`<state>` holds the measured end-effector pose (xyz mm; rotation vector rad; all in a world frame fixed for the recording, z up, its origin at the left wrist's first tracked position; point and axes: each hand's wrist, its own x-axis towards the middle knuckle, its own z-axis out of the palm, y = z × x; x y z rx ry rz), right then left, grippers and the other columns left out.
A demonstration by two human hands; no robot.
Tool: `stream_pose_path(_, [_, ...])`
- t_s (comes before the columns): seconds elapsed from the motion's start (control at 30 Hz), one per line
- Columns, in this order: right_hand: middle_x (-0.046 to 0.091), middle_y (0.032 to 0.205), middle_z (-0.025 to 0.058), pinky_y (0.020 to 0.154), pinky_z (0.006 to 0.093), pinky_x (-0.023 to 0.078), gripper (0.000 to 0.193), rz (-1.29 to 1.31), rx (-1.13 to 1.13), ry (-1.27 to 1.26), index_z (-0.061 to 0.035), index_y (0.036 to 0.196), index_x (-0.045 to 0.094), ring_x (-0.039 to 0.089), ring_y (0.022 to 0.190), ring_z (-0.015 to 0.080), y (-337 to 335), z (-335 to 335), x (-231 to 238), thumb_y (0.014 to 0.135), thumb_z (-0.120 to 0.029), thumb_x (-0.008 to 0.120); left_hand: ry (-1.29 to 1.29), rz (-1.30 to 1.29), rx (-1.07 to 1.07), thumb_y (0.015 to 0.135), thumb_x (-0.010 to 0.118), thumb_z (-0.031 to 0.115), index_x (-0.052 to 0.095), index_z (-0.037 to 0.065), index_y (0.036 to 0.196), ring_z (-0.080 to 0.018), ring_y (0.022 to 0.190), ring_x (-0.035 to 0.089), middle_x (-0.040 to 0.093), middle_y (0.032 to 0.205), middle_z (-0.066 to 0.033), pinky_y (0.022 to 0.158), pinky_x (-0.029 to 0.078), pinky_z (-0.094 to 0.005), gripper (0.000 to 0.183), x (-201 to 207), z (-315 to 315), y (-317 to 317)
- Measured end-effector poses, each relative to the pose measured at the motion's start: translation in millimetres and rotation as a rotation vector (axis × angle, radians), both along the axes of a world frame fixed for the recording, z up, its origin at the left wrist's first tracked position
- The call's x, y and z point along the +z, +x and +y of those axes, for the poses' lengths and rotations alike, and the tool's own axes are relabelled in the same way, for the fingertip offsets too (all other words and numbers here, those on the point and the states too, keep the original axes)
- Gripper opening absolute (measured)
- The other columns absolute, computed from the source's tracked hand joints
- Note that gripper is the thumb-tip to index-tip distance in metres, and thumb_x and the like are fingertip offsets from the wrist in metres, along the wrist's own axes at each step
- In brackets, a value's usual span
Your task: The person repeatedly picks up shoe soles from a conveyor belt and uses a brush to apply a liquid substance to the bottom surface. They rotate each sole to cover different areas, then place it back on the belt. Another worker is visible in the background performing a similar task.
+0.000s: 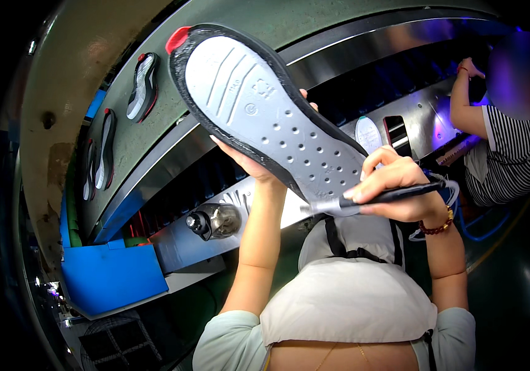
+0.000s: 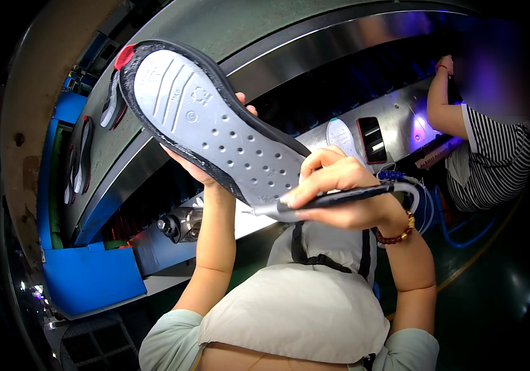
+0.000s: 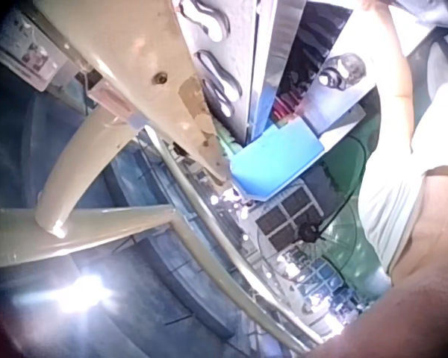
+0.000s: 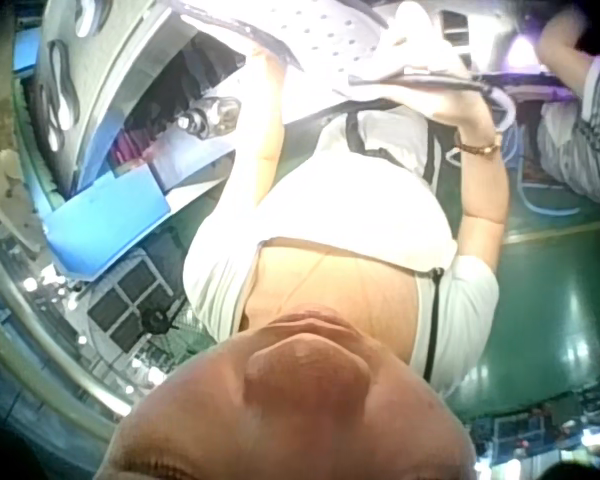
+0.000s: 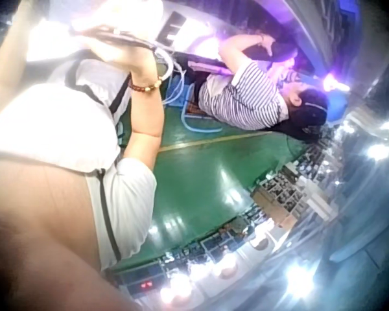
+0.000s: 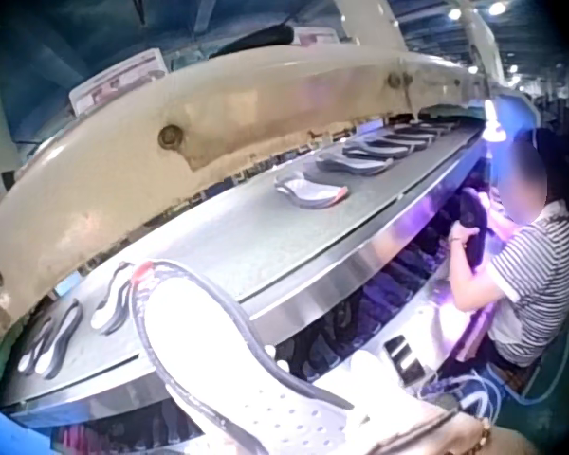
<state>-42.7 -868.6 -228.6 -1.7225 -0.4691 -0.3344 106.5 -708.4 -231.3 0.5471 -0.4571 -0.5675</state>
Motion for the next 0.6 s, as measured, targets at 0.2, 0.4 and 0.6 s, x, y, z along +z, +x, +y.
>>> stream_pose_path(0.2, [0.066, 0.085, 0.0022, 0.072, 0.0245, 0.038, 0.019, 0.065, -0.108, 0.052, -0.0065, 0.08, 0.066, 0.047, 0.079, 0.0131, 1, -6, -13, 0.062, -0.002, 0.07, -0.03, 0.01, 0.042, 0.073, 0.026, 0.072, 0.022, 0.008, 0.133, -0.0447, 0.102, 0.044, 0.037, 0.12, -0.0314, 0.087, 0.037, -0.0505, 0.088, 2, -1, 8])
stream_pose_path(0.4, [0.066, 0.087, 0.0065, 0.075, 0.0241, 0.039, 0.017, 0.144, 0.064, 0.248, -0.0038, 0.078, 0.066, 0.049, 0.081, 0.0129, -10, -17, -15, 0.062, 0.001, 0.07, -0.026, 0.025, -0.024, 0.073, 0.024, 0.074, 0.02, 0.008, 0.134, -0.0449, 0.104, 0.043, 0.036, 0.121, -0.0306, 0.089, 0.035, -0.0533, 0.09, -2, 5, 13])
stream_pose_path(0.6, [0.066, 0.086, 0.0058, 0.076, 0.0261, 0.04, 0.022, 0.16, 0.088, 0.129, -0.0051, 0.08, 0.067, 0.049, 0.084, 0.0148, -8, -11, -27, 0.059, 0.001, 0.072, 0.023, -0.015, -0.064, 0.072, 0.023, 0.075, 0.02, 0.007, 0.134, -0.0461, 0.103, 0.043, 0.034, 0.123, -0.0315, 0.088, 0.037, -0.0521, 0.092, -3, 6, 16])
